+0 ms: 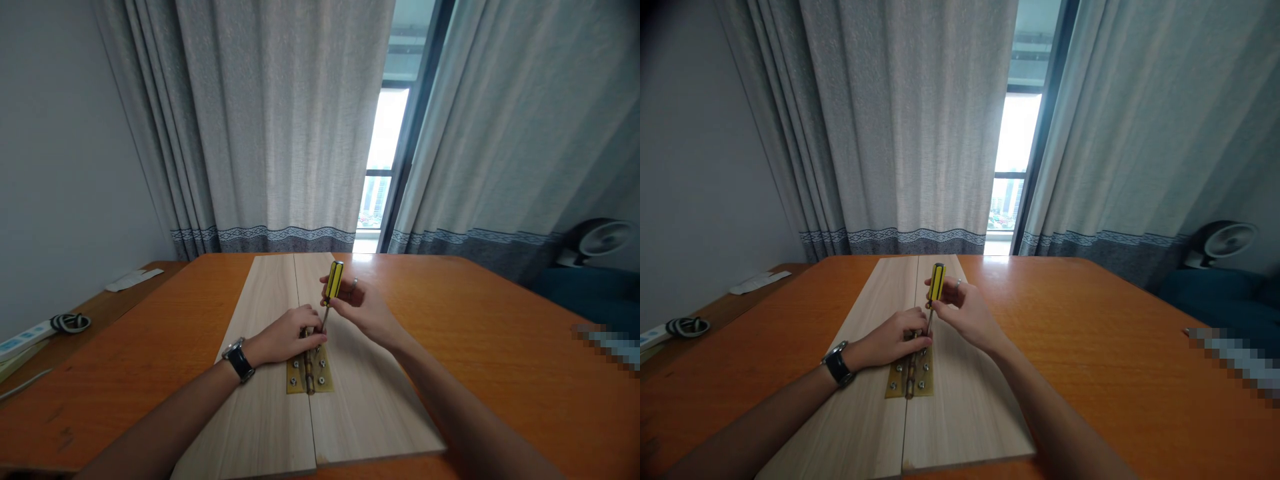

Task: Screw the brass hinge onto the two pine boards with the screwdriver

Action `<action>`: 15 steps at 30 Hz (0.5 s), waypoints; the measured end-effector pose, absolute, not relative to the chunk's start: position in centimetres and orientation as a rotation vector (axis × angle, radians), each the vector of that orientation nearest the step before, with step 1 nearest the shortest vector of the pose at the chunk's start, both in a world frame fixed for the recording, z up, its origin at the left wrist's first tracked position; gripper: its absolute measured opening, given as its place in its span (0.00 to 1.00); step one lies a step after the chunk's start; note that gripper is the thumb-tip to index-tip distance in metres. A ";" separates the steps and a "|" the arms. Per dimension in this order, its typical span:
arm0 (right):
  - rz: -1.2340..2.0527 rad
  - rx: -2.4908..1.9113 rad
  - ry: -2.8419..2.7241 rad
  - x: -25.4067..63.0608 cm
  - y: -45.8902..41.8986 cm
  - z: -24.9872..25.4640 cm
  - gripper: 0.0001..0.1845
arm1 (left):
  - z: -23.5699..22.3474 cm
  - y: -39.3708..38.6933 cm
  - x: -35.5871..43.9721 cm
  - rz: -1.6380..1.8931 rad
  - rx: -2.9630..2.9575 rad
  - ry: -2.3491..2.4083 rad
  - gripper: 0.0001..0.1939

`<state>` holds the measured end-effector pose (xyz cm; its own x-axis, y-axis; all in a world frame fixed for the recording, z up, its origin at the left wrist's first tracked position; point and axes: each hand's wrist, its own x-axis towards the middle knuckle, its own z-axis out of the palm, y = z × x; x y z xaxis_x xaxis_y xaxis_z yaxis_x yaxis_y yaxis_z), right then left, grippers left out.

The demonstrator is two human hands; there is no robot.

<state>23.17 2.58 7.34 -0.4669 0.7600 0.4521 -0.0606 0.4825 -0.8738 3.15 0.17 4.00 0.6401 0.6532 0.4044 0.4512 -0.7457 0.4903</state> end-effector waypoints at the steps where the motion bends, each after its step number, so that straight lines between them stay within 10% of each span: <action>1: 1.133 -0.564 -1.793 23.2 2.5 7.4 0.20 | 4.0 0.2 3.2 0.826 2.506 0.878 0.11; 15: 1.197 -0.482 -1.720 23.2 2.6 7.8 0.25 | 4.1 -0.1 3.2 0.842 2.427 0.905 0.10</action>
<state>23.18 2.55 7.79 -0.4694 0.7436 0.4763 -0.1882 0.4428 -0.8767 3.21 -0.09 4.13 0.6059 0.6922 0.3921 0.4413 -0.7026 0.5582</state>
